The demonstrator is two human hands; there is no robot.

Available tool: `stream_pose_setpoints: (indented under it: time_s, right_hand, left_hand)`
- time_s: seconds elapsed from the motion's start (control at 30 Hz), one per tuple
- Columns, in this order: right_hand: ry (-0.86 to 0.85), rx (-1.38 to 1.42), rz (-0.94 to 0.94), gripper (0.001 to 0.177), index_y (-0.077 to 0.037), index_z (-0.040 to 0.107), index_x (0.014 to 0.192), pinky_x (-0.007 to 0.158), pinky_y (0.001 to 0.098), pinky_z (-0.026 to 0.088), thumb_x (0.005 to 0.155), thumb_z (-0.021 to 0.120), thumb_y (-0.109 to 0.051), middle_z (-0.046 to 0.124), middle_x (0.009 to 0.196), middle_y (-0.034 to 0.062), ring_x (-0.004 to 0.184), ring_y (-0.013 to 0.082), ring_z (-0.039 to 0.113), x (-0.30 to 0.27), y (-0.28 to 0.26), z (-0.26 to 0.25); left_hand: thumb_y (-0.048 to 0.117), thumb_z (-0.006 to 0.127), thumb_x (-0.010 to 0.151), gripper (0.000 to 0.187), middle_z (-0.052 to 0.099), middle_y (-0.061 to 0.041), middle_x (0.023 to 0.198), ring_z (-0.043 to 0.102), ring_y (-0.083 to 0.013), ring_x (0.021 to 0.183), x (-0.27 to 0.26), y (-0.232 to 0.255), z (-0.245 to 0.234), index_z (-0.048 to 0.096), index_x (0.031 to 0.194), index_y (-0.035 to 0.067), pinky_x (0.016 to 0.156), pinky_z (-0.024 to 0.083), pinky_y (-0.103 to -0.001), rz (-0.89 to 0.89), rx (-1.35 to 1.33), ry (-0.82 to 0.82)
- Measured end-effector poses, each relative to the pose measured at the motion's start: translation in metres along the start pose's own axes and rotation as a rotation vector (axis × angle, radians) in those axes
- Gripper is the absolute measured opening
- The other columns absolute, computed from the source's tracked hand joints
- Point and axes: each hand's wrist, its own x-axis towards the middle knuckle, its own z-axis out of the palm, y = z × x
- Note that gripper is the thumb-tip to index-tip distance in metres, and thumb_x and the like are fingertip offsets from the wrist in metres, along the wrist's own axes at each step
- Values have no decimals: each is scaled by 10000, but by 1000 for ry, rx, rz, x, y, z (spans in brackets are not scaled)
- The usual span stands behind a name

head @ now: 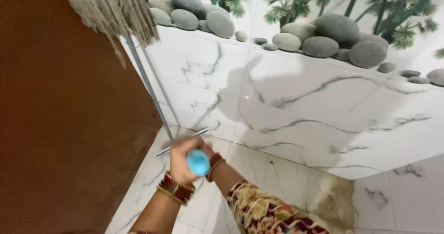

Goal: The person mops a tiled bathroom floor using a string mop and a squeegee. They pour water from a metal cup onto the floor, then use the squeegee to push water toward the drain and mop the surface. The person repeatedly wets the floor and scrubs different areas.

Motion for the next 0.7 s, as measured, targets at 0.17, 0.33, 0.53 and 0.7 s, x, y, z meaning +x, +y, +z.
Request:
stream_pose_setpoints:
  time_s: [0.17, 0.33, 0.53, 0.7]
  right_hand:
    - [162, 179, -66, 219, -36, 591, 1202, 956, 336, 490, 1010, 615, -139, 595, 1156, 84, 1024, 171, 559, -62, 1, -4]
    - [247, 381, -100, 189, -28, 595, 1193, 917, 320, 495, 1023, 605, -111, 589, 1108, 56, 931, 135, 557, -119, 12, -23]
    - [223, -91, 107, 87, -51, 583, 1109, 957, 306, 516, 1023, 576, -61, 601, 1040, 46, 902, 151, 587, -170, 35, -54]
    - [115, -350, 384, 67, -80, 606, 957, 872, 320, 507, 919, 607, -24, 585, 1076, 80, 939, 237, 591, -192, 3, -22]
  left_hand:
    - [9, 739, 715, 221, 550, -55, 574, 547, -221, 556, -30, 12, 36, 559, 622, 95, 676, 461, -426, 168, 116, -135]
    - [-8, 714, 706, 147, 629, -94, 634, 620, -258, 609, -62, 25, 80, 602, 635, 55, 606, 507, -378, -32, -56, -253]
    - [-34, 730, 618, 188, 612, -121, 734, 593, -298, 770, -104, 33, 127, 564, 681, 30, 719, 498, -435, -98, -12, -355]
    - [-53, 711, 639, 220, 566, -131, 745, 550, -298, 724, -170, 47, 126, 517, 677, 43, 662, 483, -435, -258, 108, -137]
